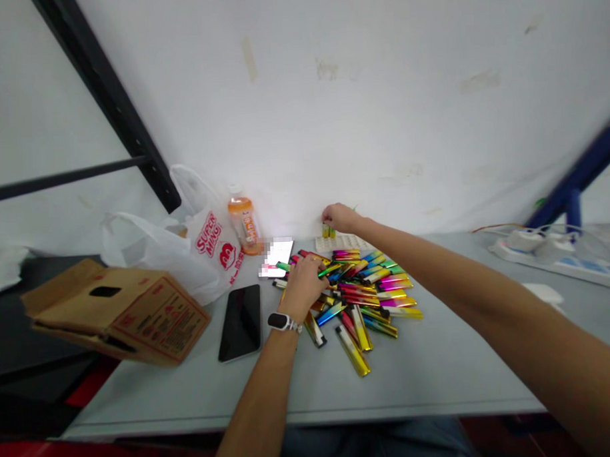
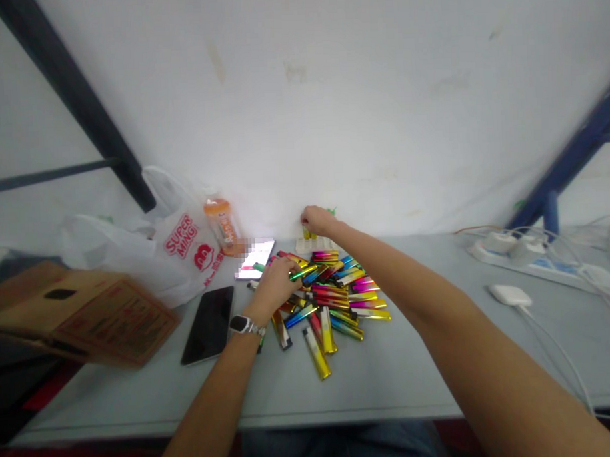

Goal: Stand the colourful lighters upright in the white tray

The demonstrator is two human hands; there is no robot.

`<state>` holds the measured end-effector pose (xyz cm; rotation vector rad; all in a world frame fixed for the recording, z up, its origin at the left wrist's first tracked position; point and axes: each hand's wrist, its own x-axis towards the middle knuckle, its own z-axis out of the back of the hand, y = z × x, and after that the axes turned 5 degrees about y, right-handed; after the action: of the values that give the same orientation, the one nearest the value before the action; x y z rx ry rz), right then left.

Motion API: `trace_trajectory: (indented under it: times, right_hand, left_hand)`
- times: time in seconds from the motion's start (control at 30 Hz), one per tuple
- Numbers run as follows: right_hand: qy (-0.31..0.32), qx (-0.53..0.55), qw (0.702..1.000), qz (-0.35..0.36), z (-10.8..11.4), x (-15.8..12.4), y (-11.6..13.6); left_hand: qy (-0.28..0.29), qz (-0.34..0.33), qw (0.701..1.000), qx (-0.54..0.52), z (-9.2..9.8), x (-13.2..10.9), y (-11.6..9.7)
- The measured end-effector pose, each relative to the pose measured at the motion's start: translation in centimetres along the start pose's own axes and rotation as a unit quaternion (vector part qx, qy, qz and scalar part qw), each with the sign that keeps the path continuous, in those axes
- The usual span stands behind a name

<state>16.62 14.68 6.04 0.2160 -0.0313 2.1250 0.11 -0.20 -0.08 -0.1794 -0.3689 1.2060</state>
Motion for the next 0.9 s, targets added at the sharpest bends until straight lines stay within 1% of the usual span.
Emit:
trace_trajectory:
  times: [0.13, 0.23, 0.33, 0.43, 0.5, 0.57, 0.63, 0.67, 0.8, 0.9]
  right_hand:
    - [-0.028, -0.037, 0.999, -0.005, -0.7, -1.2, 0.4]
    - [-0.032, -0.05, 0.998, -0.018, -0.9, -1.8, 0.5]
    - [-0.029, -0.047, 0.998, -0.011, -0.9, -2.4, 0.8]
    - [-0.062, -0.011, 0.998, -0.005, -0.7, -3.7, 1.1]
    - [-0.105, 0.038, 0.994, -0.004, -0.8, -5.1, 1.2]
    - [-0.152, 0.102, 0.983, -0.008, -1.0, -7.1, 1.2]
    - [-0.2, 0.171, 0.965, -0.021, -1.4, -9.6, 1.1]
    - [-0.222, 0.201, 0.954, -0.03, -1.8, -10.9, 1.0]
    - [-0.294, 0.284, 0.911, -0.065, -3.3, -15.9, 0.8]
    - [-0.314, 0.322, 0.887, -0.101, -4.1, -18.3, 1.0]
  left_hand:
    - [-0.005, -0.017, 1.0, 0.005, -0.2, 0.1, 0.0]
    - [-0.028, -0.035, 0.999, -0.006, -0.1, 0.1, -0.1]
    - [-0.057, -0.057, 0.995, -0.064, 0.1, 0.2, -0.3]
    - [-0.082, -0.07, 0.982, -0.157, 0.0, 0.6, -0.7]
    - [-0.112, -0.073, 0.966, -0.219, -0.2, 0.8, -1.1]
    - [-0.151, -0.076, 0.948, -0.271, -0.5, 0.8, -1.6]
    - [-0.183, -0.078, 0.926, -0.321, -0.9, 0.8, -2.4]
    - [-0.19, -0.078, 0.914, -0.351, -1.1, 0.7, -2.9]
    - [-0.158, -0.081, 0.858, -0.481, -2.0, 0.2, -5.1]
    - [-0.141, -0.088, 0.827, -0.537, -2.7, 0.0, -6.6]
